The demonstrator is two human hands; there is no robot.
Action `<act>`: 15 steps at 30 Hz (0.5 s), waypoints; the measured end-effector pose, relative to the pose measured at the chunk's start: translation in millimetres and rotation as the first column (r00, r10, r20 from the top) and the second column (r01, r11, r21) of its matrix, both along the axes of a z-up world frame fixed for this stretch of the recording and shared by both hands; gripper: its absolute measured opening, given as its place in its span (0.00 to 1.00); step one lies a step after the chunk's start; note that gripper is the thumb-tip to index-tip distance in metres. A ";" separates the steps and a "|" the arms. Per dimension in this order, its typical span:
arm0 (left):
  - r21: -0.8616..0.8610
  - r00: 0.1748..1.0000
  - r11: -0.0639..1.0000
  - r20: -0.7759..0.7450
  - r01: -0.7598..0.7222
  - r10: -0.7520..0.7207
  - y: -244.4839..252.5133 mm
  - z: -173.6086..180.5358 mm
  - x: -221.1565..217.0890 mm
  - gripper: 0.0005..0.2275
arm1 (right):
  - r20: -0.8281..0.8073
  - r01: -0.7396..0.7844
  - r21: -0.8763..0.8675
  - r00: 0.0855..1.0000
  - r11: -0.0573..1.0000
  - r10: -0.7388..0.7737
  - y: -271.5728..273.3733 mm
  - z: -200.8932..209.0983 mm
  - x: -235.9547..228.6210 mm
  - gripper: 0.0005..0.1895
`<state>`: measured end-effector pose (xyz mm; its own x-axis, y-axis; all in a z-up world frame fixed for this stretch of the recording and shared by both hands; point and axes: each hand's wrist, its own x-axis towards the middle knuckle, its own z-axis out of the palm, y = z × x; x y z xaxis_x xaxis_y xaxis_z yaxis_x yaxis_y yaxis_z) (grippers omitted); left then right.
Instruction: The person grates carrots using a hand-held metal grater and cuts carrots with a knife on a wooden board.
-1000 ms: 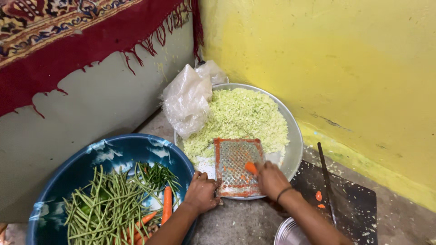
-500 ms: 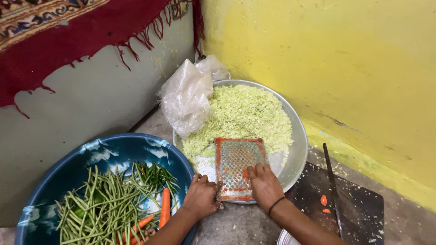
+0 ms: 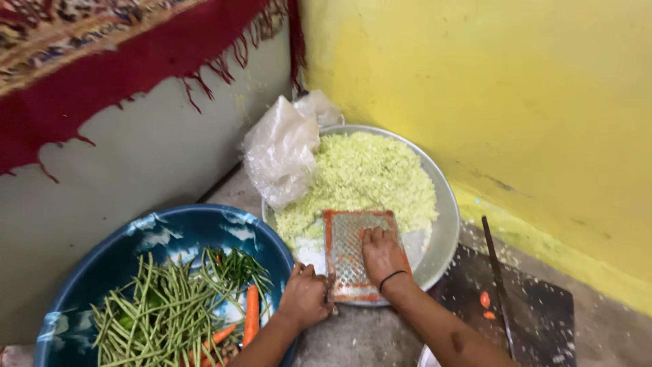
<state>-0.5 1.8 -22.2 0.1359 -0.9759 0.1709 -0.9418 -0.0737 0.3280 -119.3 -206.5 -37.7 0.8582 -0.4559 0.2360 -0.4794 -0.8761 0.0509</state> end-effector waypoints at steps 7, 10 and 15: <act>0.078 1.000 0.997 -0.022 -0.014 0.016 0.8 1.6 -0.1 0.28 | 0.071 0.070 0.008 0.995 0.997 -0.071 -32.9 -22.6 39.4 0.10; 0.170 0.999 0.985 -0.017 -0.031 0.034 -0.1 4.9 -0.5 0.21 | 0.036 0.074 0.099 0.996 0.992 -0.078 -26.9 -16.3 28.0 0.10; 0.141 0.998 0.988 0.022 -0.056 0.053 -1.8 0.8 1.6 0.14 | 0.055 -0.037 0.277 0.998 0.960 0.023 20.3 5.5 -42.5 0.21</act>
